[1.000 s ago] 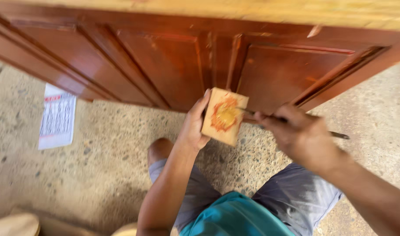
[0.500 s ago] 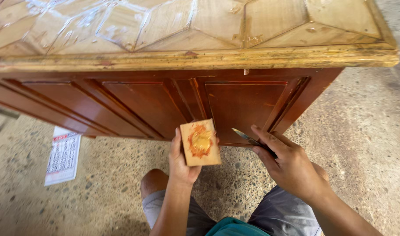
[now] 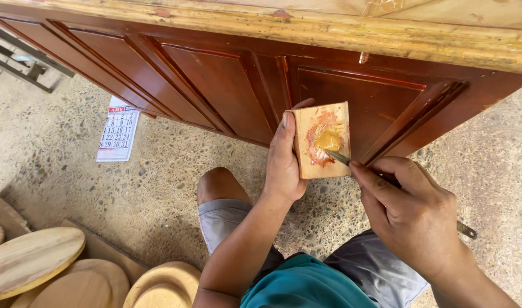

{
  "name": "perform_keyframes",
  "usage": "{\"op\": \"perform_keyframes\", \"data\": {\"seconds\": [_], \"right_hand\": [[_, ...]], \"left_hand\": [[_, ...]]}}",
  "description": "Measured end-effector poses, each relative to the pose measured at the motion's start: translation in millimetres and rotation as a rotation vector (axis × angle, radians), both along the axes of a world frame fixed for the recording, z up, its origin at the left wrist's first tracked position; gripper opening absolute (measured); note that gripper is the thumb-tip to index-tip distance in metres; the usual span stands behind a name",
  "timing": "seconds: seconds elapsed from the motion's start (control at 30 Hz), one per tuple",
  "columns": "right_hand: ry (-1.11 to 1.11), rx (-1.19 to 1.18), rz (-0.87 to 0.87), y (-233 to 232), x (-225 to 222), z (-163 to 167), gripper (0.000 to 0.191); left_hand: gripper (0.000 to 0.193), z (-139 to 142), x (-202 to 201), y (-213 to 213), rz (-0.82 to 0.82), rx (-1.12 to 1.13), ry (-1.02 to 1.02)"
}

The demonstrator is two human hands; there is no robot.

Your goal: The person applies a yellowish wood finish to the edges and corners of a wooden cabinet using a small brush. They repeatedly dip the brush into a small wooden block containing the finish and carefully coat the top edge and side panels.

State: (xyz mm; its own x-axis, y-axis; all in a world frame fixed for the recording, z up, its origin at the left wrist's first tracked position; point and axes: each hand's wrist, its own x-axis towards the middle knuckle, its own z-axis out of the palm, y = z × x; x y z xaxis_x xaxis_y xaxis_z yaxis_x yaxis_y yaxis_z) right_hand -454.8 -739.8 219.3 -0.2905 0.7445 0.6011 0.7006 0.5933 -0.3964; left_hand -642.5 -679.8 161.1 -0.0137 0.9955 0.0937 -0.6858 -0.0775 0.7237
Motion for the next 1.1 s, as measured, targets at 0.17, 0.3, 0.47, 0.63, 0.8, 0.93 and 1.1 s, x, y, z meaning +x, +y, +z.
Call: {"op": "perform_keyframes", "data": {"seconds": [0.17,0.3,0.47,0.63,0.8,0.93,1.1], "right_hand": [[0.013,-0.048,0.009,7.4,-9.2,-6.8,0.026],[0.207,-0.280,0.139,16.4,-24.9,-22.7,0.027],[0.620,-0.102,0.054,32.1,-50.2,-51.0,0.022],[0.619,0.357,-0.571,61.5,-75.7,-69.3,0.029],[0.791,0.494,-0.594,86.5,-101.4,-66.3,0.029],[0.833,0.522,-0.646,99.6,-109.4,-62.6,0.029],[0.773,0.586,-0.721,101.7,-117.1,-61.1,0.026]], "left_hand": [[0.059,-6.2,-6.9,8.9,0.009,-0.004,0.010],[0.061,-18.6,-24.5,22.3,-0.051,-0.050,-0.041],[0.062,-22.6,-83.4,56.6,-0.474,-0.122,-0.096],[0.064,-27.1,-150.5,101.9,-0.859,-0.200,0.046],[0.064,-31.9,-177.6,143.4,-1.141,-0.194,0.008],[0.065,-32.6,-184.6,155.8,-1.215,-0.169,0.111],[0.067,-32.3,-184.4,163.8,-1.239,-0.162,0.203]]}}
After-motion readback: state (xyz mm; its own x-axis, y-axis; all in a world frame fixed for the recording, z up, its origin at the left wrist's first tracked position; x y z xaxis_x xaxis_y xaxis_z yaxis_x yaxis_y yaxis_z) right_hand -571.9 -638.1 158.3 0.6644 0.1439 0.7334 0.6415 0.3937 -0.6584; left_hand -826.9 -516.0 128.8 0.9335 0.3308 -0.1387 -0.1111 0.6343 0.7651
